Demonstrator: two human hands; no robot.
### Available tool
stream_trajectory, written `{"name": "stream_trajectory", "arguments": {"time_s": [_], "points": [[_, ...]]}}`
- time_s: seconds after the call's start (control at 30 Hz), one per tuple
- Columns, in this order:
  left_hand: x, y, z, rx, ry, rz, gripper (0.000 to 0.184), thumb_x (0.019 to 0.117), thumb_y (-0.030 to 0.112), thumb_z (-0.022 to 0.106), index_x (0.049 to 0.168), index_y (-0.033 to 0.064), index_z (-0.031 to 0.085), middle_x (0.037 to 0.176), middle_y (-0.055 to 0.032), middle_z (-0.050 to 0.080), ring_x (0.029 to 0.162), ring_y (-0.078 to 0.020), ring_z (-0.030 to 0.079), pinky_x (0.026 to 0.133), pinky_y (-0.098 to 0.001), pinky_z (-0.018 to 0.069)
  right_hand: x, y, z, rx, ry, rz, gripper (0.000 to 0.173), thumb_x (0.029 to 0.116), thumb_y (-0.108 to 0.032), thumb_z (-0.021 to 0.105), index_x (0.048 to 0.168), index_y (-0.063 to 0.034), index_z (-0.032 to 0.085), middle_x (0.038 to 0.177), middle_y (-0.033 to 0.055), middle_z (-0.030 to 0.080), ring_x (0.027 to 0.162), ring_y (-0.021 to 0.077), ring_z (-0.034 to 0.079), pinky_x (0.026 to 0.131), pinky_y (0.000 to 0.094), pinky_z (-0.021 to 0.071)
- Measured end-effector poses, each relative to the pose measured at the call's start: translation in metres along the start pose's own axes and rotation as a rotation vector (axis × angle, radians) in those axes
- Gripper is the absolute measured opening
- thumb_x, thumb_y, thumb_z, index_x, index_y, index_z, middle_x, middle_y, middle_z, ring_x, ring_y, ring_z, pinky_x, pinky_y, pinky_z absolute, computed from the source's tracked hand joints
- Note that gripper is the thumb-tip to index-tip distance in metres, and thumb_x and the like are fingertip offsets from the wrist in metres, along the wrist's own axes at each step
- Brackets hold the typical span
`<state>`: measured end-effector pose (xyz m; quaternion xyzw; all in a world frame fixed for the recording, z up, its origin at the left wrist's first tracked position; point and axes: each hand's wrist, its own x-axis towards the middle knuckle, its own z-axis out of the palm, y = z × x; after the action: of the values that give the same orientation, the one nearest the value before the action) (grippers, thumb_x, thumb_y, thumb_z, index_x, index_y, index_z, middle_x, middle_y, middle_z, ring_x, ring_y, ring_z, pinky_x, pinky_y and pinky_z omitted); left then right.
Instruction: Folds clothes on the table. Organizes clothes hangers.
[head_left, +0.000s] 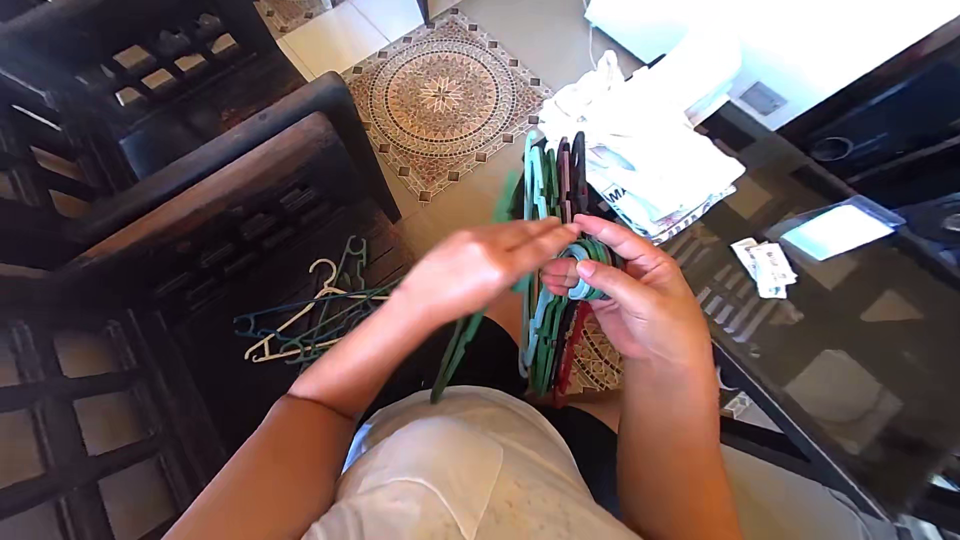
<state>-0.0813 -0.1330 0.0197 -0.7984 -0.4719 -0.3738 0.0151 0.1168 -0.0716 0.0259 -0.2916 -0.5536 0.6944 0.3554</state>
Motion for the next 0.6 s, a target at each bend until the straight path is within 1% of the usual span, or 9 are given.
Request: {"name": "stream_trajectory", "arguments": {"time_s": [0.1,0.17,0.27,0.37,0.43,0.47,0.5,0.53,0.6], "points": [[0.010,0.019,0.025,0.022,-0.040,-0.098,0.036,0.0955,-0.003,0.061,0.131,-0.0082,0.063,0.125,-0.0249,0.069,0.114,-0.0339,0.071,0.094,-0.0391,0.0581,-0.002,0.009,0.006,0.019,0.028,0.016,0.044,0.0947,0.004,0.051,0.135,-0.0117,0.061,0.118,-0.0034,0.071,0.090,0.0054,0.072,0.077,0.0237,0.0628],[0.013,0.027,0.031,0.015,-0.086,-0.193,0.043,0.0975,-0.005,0.057,0.140,-0.0089,0.055,0.129,-0.0272,0.066,0.120,-0.0361,0.067,0.100,-0.0399,0.0557,-0.001,0.019,0.004,0.063,0.056,0.021,0.040,0.0978,-0.003,0.052,0.135,-0.0152,0.060,0.123,-0.0052,0.067,0.098,0.0038,0.069,0.079,0.0223,0.0610],[0.014,0.039,0.030,-0.095,-0.064,-0.248,0.055,0.0982,-0.005,0.057,0.151,-0.0065,0.043,0.132,-0.0302,0.062,0.124,-0.0372,0.064,0.104,-0.0383,0.0521,0.001,0.028,0.005,0.117,0.057,-0.044,0.040,0.0945,-0.007,0.066,0.132,-0.0208,0.061,0.117,-0.0087,0.069,0.098,0.0022,0.069,0.080,0.0209,0.0611],[0.007,0.036,0.035,-0.319,0.114,-0.183,0.056,0.0918,-0.014,0.058,0.146,-0.0098,0.047,0.132,-0.0293,0.063,0.122,-0.0343,0.065,0.105,-0.0393,0.0517,0.004,0.026,0.004,0.067,0.051,-0.088,0.047,0.0886,-0.002,0.068,0.129,-0.0235,0.059,0.116,-0.0102,0.068,0.095,0.0018,0.069,0.078,0.0207,0.0612],[-0.002,0.022,0.036,-0.340,0.195,-0.193,0.048,0.0931,-0.011,0.056,0.141,-0.0127,0.050,0.135,-0.0253,0.062,0.123,-0.0304,0.064,0.107,-0.0414,0.0496,0.009,0.023,-0.002,0.100,0.067,-0.125,0.040,0.0865,-0.004,0.067,0.123,-0.0214,0.065,0.101,-0.0058,0.072,0.084,0.0069,0.071,0.073,0.0246,0.0622],[-0.010,0.009,0.036,-0.279,0.205,-0.230,0.045,0.0948,-0.007,0.057,0.139,-0.0106,0.053,0.136,-0.0238,0.062,0.125,-0.0308,0.062,0.108,-0.0441,0.0482,0.010,0.021,-0.008,0.127,0.070,-0.136,0.039,0.0876,-0.004,0.064,0.122,-0.0214,0.065,0.096,-0.0040,0.074,0.083,0.0095,0.072,0.076,0.0272,0.0629],[-0.021,-0.006,0.035,-0.195,0.169,-0.306,0.042,0.0968,-0.002,0.058,0.139,-0.0062,0.057,0.137,-0.0220,0.063,0.127,-0.0322,0.062,0.110,-0.0479,0.0470,0.011,0.019,-0.013,0.155,0.070,-0.144,0.040,0.0892,-0.003,0.061,0.124,-0.0218,0.064,0.097,-0.0020,0.075,0.086,0.0120,0.073,0.080,0.0298,0.0632],[-0.035,-0.023,0.032,-0.115,0.068,-0.422,0.040,0.0993,0.004,0.059,0.139,-0.0014,0.060,0.137,-0.0201,0.064,0.128,-0.0335,0.062,0.112,-0.0527,0.0439,0.012,0.017,-0.018,0.189,0.073,-0.148,0.041,0.0905,-0.002,0.060,0.126,-0.0222,0.064,0.099,-0.0003,0.075,0.090,0.0141,0.074,0.084,0.0324,0.0631],[-0.074,-0.060,0.022,-0.002,-0.286,-0.737,0.037,0.1035,0.016,0.059,0.138,0.0035,0.061,0.133,-0.0194,0.066,0.126,-0.0367,0.062,0.113,-0.0593,0.0413,0.011,0.016,-0.026,0.234,0.072,-0.151,0.040,0.0911,-0.002,0.062,0.125,-0.0232,0.066,0.098,0.0003,0.075,0.090,0.0151,0.074,0.084,0.0346,0.0635]]}}
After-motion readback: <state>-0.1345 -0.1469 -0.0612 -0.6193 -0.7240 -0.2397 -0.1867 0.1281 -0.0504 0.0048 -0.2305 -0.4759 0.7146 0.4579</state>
